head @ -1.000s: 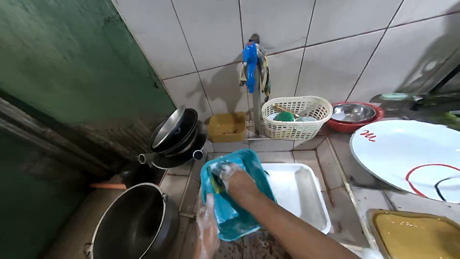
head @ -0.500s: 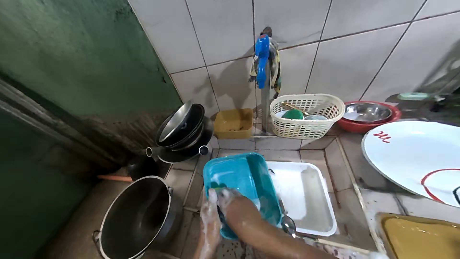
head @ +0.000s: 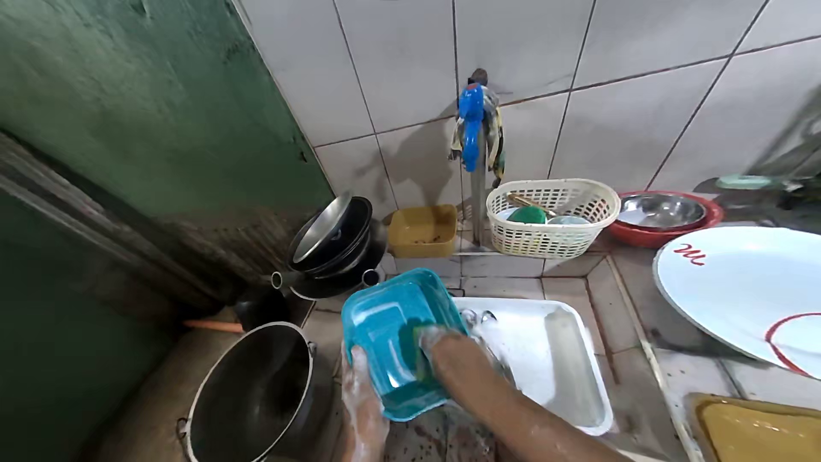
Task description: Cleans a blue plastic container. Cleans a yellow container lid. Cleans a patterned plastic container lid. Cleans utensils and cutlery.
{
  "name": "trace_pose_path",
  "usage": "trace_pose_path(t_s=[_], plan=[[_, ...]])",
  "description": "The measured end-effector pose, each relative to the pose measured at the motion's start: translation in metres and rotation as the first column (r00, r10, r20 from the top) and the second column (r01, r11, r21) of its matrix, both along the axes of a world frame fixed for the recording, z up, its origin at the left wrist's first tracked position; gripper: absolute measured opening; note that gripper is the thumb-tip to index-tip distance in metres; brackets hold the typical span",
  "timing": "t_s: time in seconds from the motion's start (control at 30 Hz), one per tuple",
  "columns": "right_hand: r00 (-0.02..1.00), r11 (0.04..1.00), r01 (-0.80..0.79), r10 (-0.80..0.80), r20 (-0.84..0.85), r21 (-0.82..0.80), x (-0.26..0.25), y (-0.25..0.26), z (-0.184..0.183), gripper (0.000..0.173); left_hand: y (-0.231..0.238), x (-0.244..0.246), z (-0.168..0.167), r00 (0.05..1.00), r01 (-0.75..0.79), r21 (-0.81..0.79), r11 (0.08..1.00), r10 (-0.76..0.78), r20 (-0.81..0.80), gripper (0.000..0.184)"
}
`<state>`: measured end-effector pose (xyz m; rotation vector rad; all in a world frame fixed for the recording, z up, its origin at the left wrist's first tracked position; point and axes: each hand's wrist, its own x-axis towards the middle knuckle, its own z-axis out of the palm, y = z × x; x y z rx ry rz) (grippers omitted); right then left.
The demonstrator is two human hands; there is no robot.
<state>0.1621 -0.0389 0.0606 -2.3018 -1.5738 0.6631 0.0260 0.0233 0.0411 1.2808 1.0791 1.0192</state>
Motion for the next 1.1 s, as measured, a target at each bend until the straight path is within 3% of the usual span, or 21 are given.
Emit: trace_pose_path(t_s=[0.1, 0.2, 0.3, 0.37, 0.6, 0.7, 0.77, 0.9, 1.1], plan=[[0.996, 0.996, -0.059, 0.054, -0.071, -0.068, -0.015, -0.01, 0.004, 0.039, -0.001, 0.0, 0.0, 0.997, 0.08, 0.006, 0.997, -0.08, -0.017, 0.051], [0.993, 0.986, -0.088, 0.099, -0.071, 0.14, -0.035, -0.004, 0.007, 0.032, -0.008, 0.005, -0.004, 0.983, 0.182, 0.038, 0.982, -0.181, -0.041, 0.052], [0.998, 0.945, -0.06, 0.066, -0.005, 0.32, -0.03, 0.018, 0.002, 0.028, -0.014, 0.008, -0.002, 0.977, 0.177, 0.051, 0.983, -0.17, -0.128, 0.052], [0.998, 0.954, -0.057, 0.061, -0.003, 0.293, -0.01, 0.035, 0.008, 0.029, -0.019, 0.006, -0.004, 0.963, 0.199, 0.013, 0.98, -0.193, -0.187, 0.059], [0.99, 0.973, 0.138, -0.141, 0.006, 0.185, 0.029, 0.052, -0.004, 0.029, -0.012, 0.004, -0.005, 0.994, 0.079, 0.06, 0.995, -0.074, -0.078, 0.064], [0.997, 0.991, 0.073, -0.074, 0.002, 0.109, 0.019, 0.028, 0.002, 0.031, -0.005, 0.004, -0.005, 0.997, 0.015, 0.034, 0.999, -0.013, -0.07, 0.06], [0.999, 0.999, 0.02, -0.021, -0.038, -0.035, 0.009, 0.013, 0.002, 0.035, 0.003, 0.004, -0.004, 0.996, -0.031, 0.052, 0.998, 0.035, -0.076, 0.056], [0.989, 0.984, -0.016, -0.01, -0.147, -0.175, -0.011, 0.002, 0.007, 0.042, 0.002, 0.007, -0.003, 0.992, 0.058, 0.04, 0.998, -0.053, -0.118, 0.054], [0.995, 0.978, -0.034, 0.053, -0.089, 0.208, -0.03, 0.019, 0.007, 0.032, -0.011, 0.016, 0.0, 0.974, 0.132, 0.043, 0.99, -0.121, -0.189, 0.054]])
